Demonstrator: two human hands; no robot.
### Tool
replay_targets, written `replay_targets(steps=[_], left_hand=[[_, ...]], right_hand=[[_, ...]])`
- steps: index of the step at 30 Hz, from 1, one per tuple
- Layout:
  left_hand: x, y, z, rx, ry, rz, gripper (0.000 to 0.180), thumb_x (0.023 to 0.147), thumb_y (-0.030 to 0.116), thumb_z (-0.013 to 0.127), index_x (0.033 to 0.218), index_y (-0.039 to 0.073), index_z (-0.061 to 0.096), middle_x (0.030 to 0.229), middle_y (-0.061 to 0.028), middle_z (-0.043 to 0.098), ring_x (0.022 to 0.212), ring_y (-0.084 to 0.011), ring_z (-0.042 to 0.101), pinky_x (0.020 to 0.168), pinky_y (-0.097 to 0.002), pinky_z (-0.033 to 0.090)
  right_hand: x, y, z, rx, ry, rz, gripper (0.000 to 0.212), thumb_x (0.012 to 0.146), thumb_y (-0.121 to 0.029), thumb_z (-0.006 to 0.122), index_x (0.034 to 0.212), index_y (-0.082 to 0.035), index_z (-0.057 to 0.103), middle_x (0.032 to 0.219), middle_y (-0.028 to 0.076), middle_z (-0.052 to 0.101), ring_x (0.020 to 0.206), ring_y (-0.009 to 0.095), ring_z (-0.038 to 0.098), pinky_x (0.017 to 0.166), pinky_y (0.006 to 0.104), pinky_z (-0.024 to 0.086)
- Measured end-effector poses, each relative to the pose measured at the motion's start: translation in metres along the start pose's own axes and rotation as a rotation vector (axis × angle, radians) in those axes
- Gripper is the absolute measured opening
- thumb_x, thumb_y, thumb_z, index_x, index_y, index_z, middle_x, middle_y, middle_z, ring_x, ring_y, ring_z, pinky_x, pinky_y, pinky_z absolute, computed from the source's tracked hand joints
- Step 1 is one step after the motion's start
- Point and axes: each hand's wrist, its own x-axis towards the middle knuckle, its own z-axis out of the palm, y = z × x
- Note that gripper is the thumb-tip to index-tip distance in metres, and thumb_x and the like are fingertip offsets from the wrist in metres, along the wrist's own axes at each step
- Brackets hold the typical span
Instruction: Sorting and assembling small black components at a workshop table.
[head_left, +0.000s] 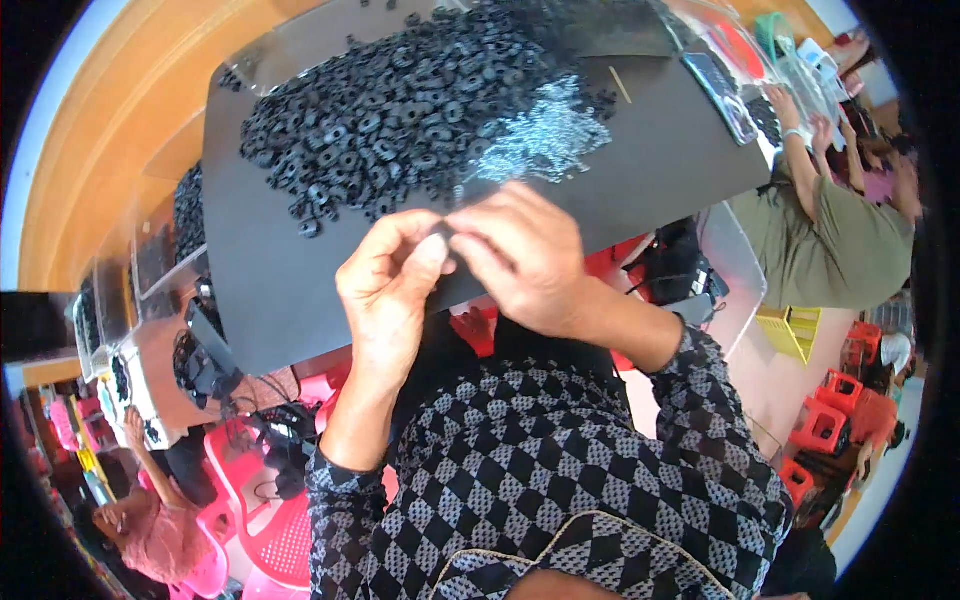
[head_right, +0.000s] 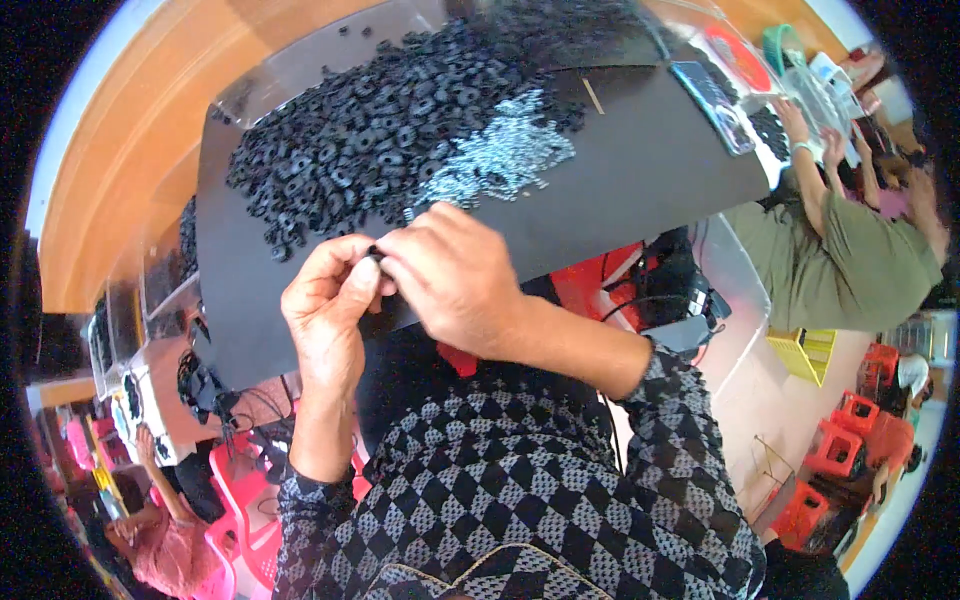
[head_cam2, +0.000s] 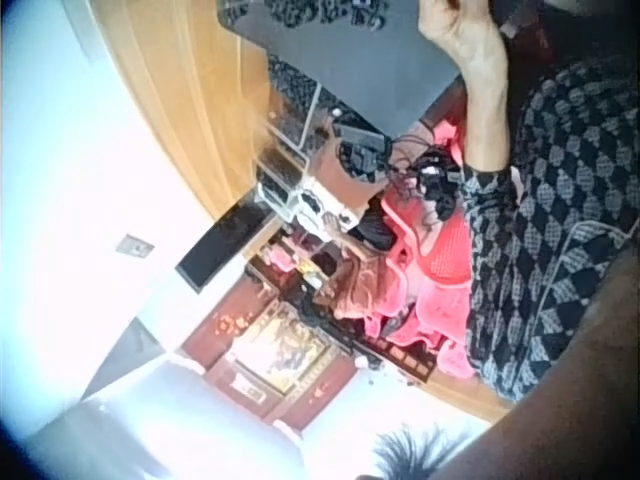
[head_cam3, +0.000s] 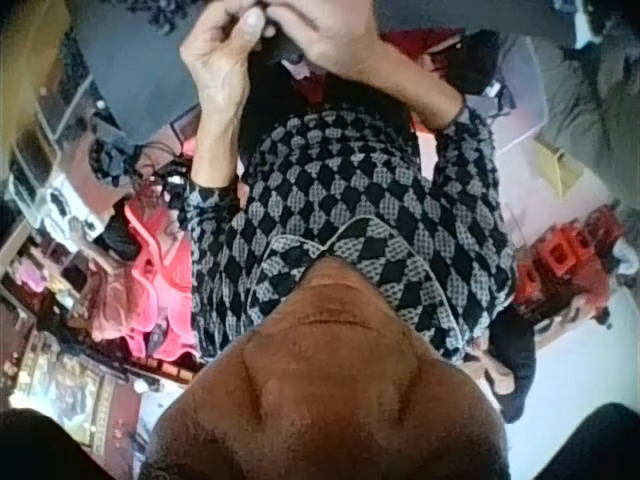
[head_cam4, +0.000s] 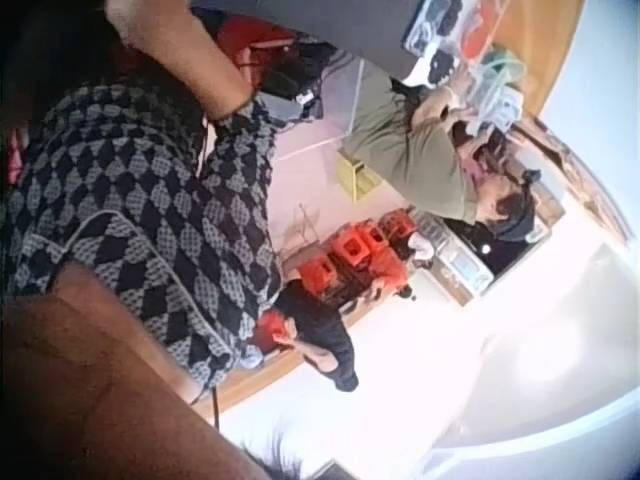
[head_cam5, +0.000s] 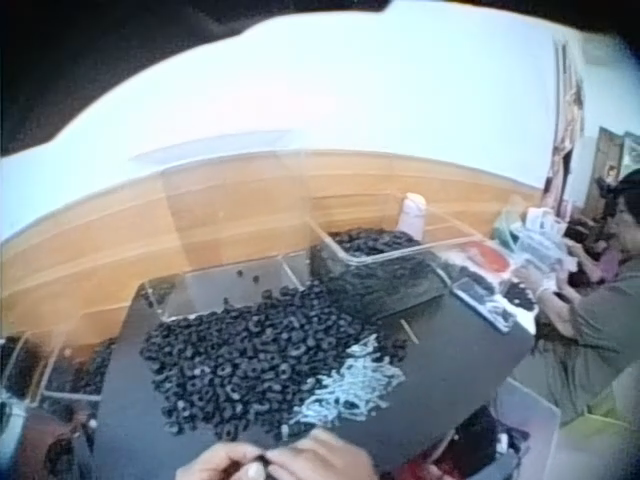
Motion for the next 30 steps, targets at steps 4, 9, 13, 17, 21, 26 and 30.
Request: replay_targets(steps=[4, 9, 13, 17, 21, 26, 30], left_hand=[[-0.004, -0.005, -0.004, 0.001, 0.011, 0.008, 0.015, 0.089, 0.010, 0.059, 0.099, -0.001, 0.060, 0.080, -0.0012, 0.061, 0.067, -0.0057, 0.054, 0.056, -0.0163, 0.040], [-0.007, -0.003, -0.003, 0.081, 0.036, 0.016, 0.016, 0.089, 0.012, 0.060, 0.100, 0.000, 0.061, 0.083, -0.0024, 0.062, 0.063, -0.0058, 0.054, 0.052, -0.0158, 0.038], [-0.014, -0.004, -0.005, 0.151, 0.018, -0.012, 0.016, 0.087, 0.009, 0.062, 0.101, 0.000, 0.062, 0.084, -0.0027, 0.061, 0.066, -0.0062, 0.055, 0.054, -0.0164, 0.041], [-0.016, -0.006, -0.001, 0.148, -0.009, -0.015, 0.015, 0.087, 0.007, 0.062, 0.098, -0.002, 0.063, 0.088, -0.0035, 0.058, 0.069, -0.0074, 0.055, 0.060, -0.0192, 0.047], [-0.014, -0.010, 0.003, 0.179, 0.004, 0.035, 0.018, 0.087, 0.013, 0.063, 0.099, 0.000, 0.063, 0.082, -0.0047, 0.065, 0.061, -0.0061, 0.055, 0.052, -0.0163, 0.039], [-0.013, -0.011, 0.006, 0.185, 0.009, 0.018, 0.018, 0.086, 0.012, 0.063, 0.099, 0.000, 0.063, 0.082, -0.0046, 0.065, 0.061, -0.0060, 0.055, 0.052, -0.0161, 0.039], [-0.010, -0.013, 0.007, 0.168, 0.017, 0.008, 0.019, 0.086, 0.012, 0.063, 0.100, 0.000, 0.063, 0.083, -0.0045, 0.065, 0.062, -0.0058, 0.056, 0.052, -0.0162, 0.039]], right_hand=[[-0.013, -0.003, 0.007, -0.058, 0.008, -0.028, 0.026, 0.067, -0.004, 0.062, 0.091, 0.002, 0.059, 0.075, 0.009, 0.054, 0.066, 0.025, 0.053, 0.056, 0.0344, 0.045], [-0.022, 0.034, -0.038, -0.336, 0.062, 0.048, 0.015, 0.069, -0.002, 0.064, 0.083, -0.002, 0.063, 0.075, 0.010, 0.058, 0.071, 0.028, 0.056, 0.061, 0.0374, 0.047], [-0.032, 0.061, -0.073, -0.465, 0.091, 0.303, 0.012, 0.069, -0.003, 0.067, 0.081, -0.005, 0.064, 0.077, 0.010, 0.059, 0.073, 0.028, 0.056, 0.065, 0.0367, 0.046], [-0.032, 0.070, -0.076, -0.456, 0.052, 0.362, 0.009, 0.070, -0.006, 0.068, 0.078, -0.006, 0.065, 0.075, 0.009, 0.059, 0.074, 0.028, 0.056, 0.065, 0.0372, 0.046], [-0.027, 0.074, -0.070, -0.511, -0.041, 0.344, 0.007, 0.070, -0.007, 0.068, 0.076, -0.004, 0.065, 0.072, 0.008, 0.058, 0.072, 0.026, 0.056, 0.064, 0.0358, 0.045], [-0.026, 0.075, -0.071, -0.506, -0.057, 0.315, 0.007, 0.072, -0.005, 0.067, 0.076, -0.002, 0.064, 0.071, 0.009, 0.059, 0.069, 0.024, 0.057, 0.062, 0.0332, 0.045], [-0.024, 0.074, -0.072, -0.405, 0.004, 0.432, 0.010, 0.070, -0.008, 0.068, 0.077, -0.005, 0.060, 0.075, 0.010, 0.059, 0.074, 0.029, 0.057, 0.065, 0.0392, 0.045]])
